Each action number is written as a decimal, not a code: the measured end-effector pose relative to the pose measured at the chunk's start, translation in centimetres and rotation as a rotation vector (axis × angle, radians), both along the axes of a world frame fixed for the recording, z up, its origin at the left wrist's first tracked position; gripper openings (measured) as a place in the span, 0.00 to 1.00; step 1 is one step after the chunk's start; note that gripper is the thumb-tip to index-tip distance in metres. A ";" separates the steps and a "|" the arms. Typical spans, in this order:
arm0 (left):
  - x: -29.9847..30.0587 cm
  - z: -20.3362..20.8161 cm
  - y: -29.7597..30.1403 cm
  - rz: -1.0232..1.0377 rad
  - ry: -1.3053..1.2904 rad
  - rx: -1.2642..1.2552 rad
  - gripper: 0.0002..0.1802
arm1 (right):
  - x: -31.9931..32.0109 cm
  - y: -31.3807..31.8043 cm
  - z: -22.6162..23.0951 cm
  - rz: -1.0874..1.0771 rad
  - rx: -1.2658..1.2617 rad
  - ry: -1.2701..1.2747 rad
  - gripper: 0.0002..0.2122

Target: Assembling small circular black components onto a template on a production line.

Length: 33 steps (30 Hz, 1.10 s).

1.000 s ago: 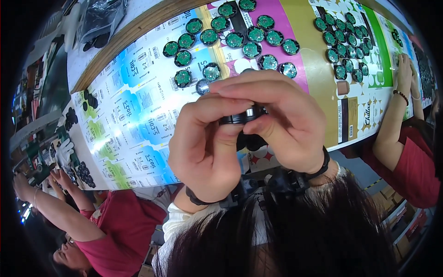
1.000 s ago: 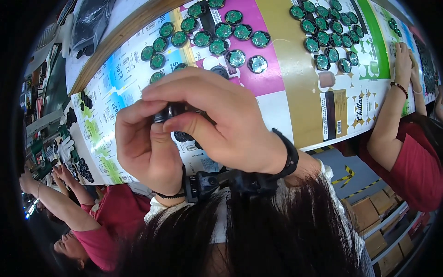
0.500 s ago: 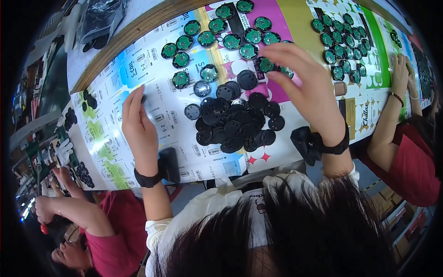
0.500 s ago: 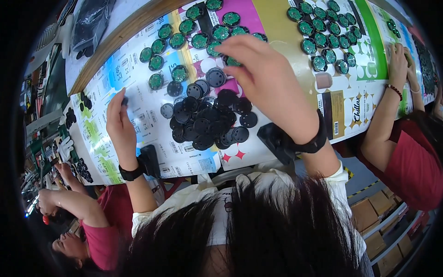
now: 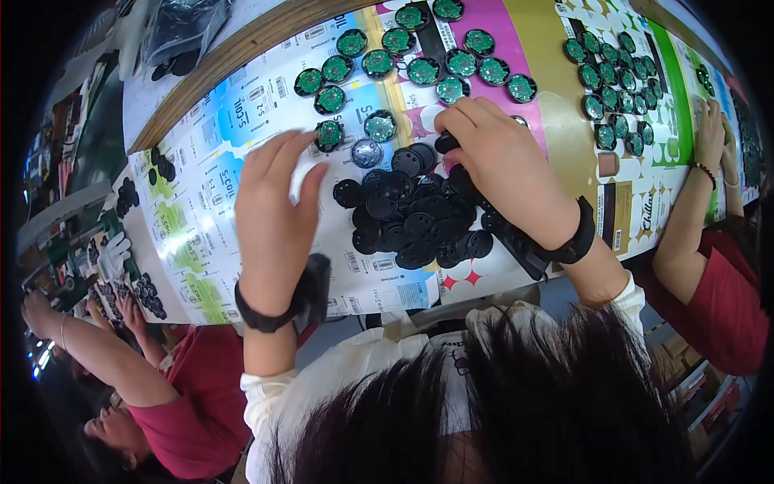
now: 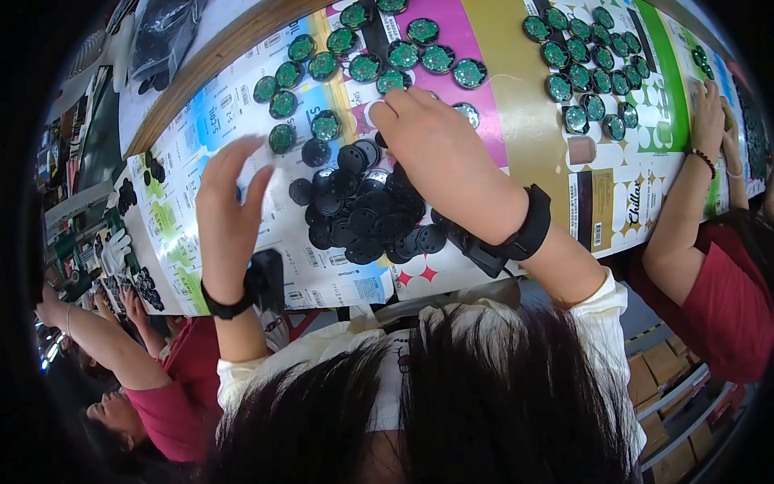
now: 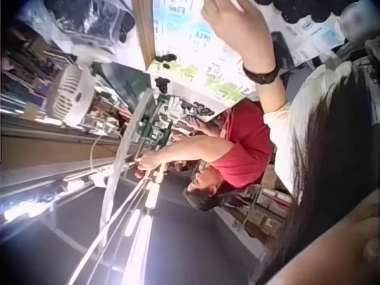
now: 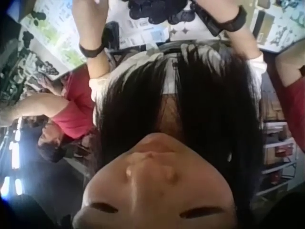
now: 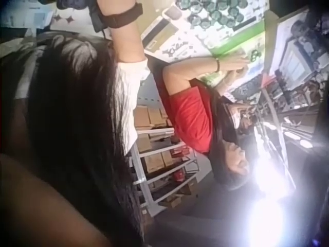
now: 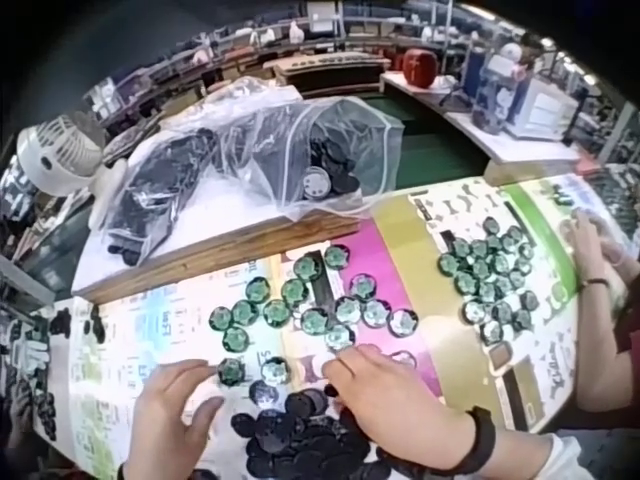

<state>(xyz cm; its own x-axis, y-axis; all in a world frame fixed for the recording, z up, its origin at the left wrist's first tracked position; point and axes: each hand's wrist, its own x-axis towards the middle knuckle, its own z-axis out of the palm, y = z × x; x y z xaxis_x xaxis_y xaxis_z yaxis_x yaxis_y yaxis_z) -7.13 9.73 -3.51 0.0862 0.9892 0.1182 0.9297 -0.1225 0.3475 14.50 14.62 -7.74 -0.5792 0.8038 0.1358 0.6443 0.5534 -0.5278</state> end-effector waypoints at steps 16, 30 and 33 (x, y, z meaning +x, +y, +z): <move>0.0 -1.6 6.0 0.075 -0.080 0.005 0.09 | 1.3 -0.1 0.0 -0.057 -0.100 0.431 0.06; -0.9 -1.0 7.7 0.055 -0.137 -0.164 0.10 | 2.7 0.0 1.9 0.002 -0.116 0.435 0.10; -3.6 -0.9 8.2 0.105 -0.192 -0.031 0.11 | 2.6 -0.2 1.6 -0.005 -0.137 0.407 0.10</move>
<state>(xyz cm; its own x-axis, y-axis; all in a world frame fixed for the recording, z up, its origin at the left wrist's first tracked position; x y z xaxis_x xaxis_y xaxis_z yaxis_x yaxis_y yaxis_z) -10.77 17.90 -4.36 -0.0391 0.9950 0.0921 0.8530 -0.0148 0.5217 17.14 14.41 -6.15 -0.4967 0.8330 0.2438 0.3712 0.4578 -0.8079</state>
